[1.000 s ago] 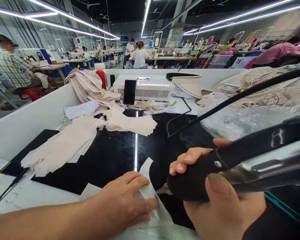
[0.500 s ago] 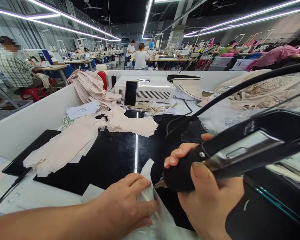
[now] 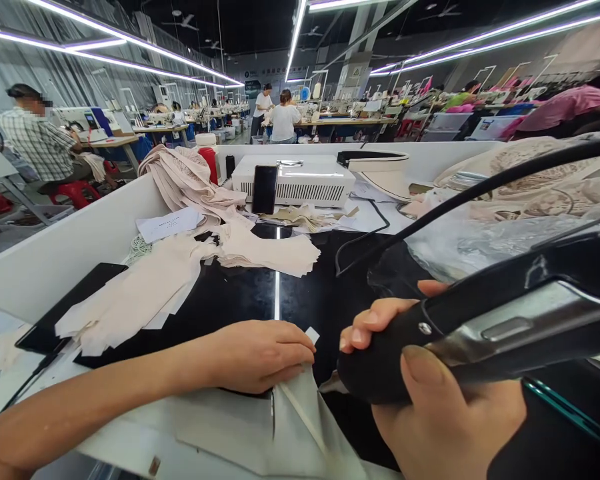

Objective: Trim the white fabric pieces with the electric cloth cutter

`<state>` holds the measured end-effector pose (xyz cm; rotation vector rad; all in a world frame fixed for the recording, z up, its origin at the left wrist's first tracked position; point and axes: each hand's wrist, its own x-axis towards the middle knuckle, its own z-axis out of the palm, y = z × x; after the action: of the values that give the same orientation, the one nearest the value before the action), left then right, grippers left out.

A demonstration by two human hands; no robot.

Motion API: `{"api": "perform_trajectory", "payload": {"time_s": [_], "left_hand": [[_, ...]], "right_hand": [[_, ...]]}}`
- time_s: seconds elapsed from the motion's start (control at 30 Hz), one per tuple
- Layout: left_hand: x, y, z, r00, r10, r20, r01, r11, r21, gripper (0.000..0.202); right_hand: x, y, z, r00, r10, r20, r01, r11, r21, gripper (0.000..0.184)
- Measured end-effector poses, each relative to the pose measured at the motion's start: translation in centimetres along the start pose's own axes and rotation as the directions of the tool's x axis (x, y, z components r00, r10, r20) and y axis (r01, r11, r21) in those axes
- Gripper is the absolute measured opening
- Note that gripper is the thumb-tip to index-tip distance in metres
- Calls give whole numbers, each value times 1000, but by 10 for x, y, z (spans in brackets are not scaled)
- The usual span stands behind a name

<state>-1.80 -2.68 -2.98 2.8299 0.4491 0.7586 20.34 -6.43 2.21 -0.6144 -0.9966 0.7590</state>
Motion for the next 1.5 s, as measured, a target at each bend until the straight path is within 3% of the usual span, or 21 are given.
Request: {"api": "perform_trajectory", "payload": {"time_s": [0.27, 0.67, 0.9, 1.07, 1.3, 1.5], "left_hand": [[-6, -19, 0, 997, 48, 63, -46, 998, -40, 37], [-8, -26, 2, 969, 190, 156, -218, 957, 191, 34], [-7, -20, -4, 970, 72, 232, -111, 981, 160, 27], [-8, -14, -12, 962, 26, 271, -62, 990, 124, 35], [-8, -11, -14, 956, 75, 285, -110, 988, 112, 42], [-9, -10, -9, 967, 115, 229, -147, 981, 127, 41]], "right_hand": [[0, -2, -1, 1000, 0, -13, 0, 1000, -16, 51], [-7, -8, -18, 996, 90, 24, -88, 994, -60, 43], [-11, -7, -14, 998, 58, -6, -58, 996, -65, 45], [-7, -9, -15, 997, 77, 1, -77, 996, -53, 45], [-4, -10, -17, 993, 114, 21, -114, 993, -27, 46], [0, -15, -19, 991, 121, 52, -119, 992, -27, 47]]}}
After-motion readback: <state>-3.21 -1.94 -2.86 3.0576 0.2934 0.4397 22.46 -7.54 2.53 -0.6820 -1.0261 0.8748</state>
